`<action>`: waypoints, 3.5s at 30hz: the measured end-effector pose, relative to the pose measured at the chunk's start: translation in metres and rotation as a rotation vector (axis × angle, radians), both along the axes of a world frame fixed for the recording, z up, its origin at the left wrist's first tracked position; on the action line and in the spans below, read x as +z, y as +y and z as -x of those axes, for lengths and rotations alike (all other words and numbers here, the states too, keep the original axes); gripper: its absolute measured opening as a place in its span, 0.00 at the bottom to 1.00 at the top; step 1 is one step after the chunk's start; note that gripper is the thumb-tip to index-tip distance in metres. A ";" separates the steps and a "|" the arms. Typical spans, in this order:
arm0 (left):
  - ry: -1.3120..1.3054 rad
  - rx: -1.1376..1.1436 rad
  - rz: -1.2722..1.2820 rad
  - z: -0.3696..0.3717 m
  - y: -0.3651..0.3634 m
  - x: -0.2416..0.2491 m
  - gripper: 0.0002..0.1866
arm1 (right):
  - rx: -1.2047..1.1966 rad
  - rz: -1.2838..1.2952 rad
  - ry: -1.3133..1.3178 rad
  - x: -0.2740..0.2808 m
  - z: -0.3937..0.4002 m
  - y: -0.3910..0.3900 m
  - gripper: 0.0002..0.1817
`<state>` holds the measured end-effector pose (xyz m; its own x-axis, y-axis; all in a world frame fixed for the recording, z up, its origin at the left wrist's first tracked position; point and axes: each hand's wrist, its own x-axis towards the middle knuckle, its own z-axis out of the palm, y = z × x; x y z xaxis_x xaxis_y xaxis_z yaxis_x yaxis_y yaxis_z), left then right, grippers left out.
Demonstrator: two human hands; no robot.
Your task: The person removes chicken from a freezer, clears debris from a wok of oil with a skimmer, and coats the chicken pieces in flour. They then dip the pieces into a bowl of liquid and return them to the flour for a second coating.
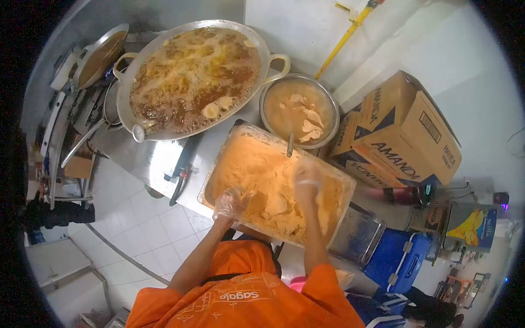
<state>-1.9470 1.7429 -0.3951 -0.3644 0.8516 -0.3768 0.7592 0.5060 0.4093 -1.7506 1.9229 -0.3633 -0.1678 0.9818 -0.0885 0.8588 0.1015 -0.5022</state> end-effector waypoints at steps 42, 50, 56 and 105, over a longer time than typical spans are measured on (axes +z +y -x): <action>0.004 -0.907 -0.052 -0.068 0.079 -0.035 0.16 | -0.183 0.219 0.257 -0.026 -0.102 -0.067 0.18; -0.056 -0.710 0.030 -0.069 0.075 -0.073 0.17 | 0.018 0.561 -0.374 -0.078 -0.091 -0.015 0.21; -0.225 -0.601 -0.276 -0.059 0.050 -0.033 0.08 | 0.056 0.206 0.000 -0.080 -0.120 -0.041 0.24; -0.036 -0.276 -0.424 0.042 -0.001 0.009 0.24 | 0.222 0.101 -0.078 0.045 -0.023 -0.068 0.22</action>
